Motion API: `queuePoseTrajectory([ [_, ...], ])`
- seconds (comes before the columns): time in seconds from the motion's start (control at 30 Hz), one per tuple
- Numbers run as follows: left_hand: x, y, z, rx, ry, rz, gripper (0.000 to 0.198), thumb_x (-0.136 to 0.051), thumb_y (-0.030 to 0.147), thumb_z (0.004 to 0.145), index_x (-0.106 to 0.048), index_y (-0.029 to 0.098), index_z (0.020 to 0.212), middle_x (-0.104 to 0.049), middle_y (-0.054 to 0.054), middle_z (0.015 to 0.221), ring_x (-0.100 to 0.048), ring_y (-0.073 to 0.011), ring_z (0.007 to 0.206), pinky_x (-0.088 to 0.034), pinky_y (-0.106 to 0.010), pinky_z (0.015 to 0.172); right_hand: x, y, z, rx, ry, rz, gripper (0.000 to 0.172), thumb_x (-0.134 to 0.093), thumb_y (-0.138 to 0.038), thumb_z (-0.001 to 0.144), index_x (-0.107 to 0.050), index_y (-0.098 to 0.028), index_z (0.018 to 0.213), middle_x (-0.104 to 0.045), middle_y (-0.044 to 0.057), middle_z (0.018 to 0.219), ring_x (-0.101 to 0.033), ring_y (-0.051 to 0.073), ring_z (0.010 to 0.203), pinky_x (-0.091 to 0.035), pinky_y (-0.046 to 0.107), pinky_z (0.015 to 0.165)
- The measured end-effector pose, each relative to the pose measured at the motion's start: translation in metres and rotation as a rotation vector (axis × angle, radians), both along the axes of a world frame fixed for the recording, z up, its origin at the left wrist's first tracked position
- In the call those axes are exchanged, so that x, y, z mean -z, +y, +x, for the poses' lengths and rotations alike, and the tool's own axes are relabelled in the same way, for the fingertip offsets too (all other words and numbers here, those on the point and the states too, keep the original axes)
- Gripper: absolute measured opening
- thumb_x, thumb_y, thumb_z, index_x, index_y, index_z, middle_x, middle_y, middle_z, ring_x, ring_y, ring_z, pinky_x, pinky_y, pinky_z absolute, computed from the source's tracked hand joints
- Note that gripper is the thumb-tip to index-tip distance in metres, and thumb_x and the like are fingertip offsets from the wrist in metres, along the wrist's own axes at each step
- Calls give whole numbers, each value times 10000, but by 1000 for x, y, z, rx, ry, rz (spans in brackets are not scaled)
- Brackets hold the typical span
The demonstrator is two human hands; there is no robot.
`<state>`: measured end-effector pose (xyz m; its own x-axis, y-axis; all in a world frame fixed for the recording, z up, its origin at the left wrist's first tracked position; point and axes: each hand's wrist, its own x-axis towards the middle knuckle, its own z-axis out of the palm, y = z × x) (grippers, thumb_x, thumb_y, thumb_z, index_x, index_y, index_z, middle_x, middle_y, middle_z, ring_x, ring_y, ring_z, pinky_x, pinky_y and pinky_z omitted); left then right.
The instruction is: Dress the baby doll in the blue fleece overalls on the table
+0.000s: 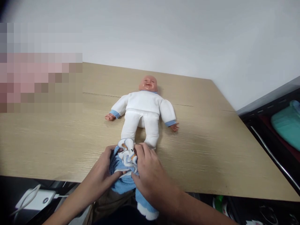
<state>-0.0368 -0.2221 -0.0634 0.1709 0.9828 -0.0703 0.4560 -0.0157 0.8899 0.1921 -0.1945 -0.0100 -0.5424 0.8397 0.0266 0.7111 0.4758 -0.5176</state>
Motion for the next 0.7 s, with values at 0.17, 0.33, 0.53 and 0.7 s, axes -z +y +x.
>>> queuePoseTrajectory([
  [0.17,6,-2,5,-126,-336,-101,558,-703,219,953,-493,230,1469,-666,-115,1479,-617,-303,1429,-477,-455,1216,-1,4,3,94,141,-120,688,-647,-71,883,-492,-202,1540,-645,150,1483,-706,303,1308,-617,454,1115],
  [0.33,5,-3,7,-200,-414,-85,517,-709,226,976,-576,230,1475,-679,-93,1498,-639,-263,1404,-478,-401,1239,4,6,3,139,334,-119,730,-682,-104,859,-499,-195,1559,-730,139,1424,-742,316,1289,-603,471,1126],
  [0.53,-4,10,4,-179,-247,136,344,-690,225,969,-707,219,1313,-750,-68,1298,-703,-265,1222,-547,-351,1094,11,12,1,162,469,-112,398,-689,-132,879,-685,-217,1268,-804,95,1192,-797,291,1097,-626,427,1008],
  [0.7,-5,27,-5,-100,-79,211,173,-615,237,1018,-724,210,1149,-757,-65,1161,-693,-256,1097,-556,-345,989,16,22,0,149,522,-26,290,-688,-111,865,-725,-237,1124,-826,72,1066,-794,275,984,-619,382,894],
])
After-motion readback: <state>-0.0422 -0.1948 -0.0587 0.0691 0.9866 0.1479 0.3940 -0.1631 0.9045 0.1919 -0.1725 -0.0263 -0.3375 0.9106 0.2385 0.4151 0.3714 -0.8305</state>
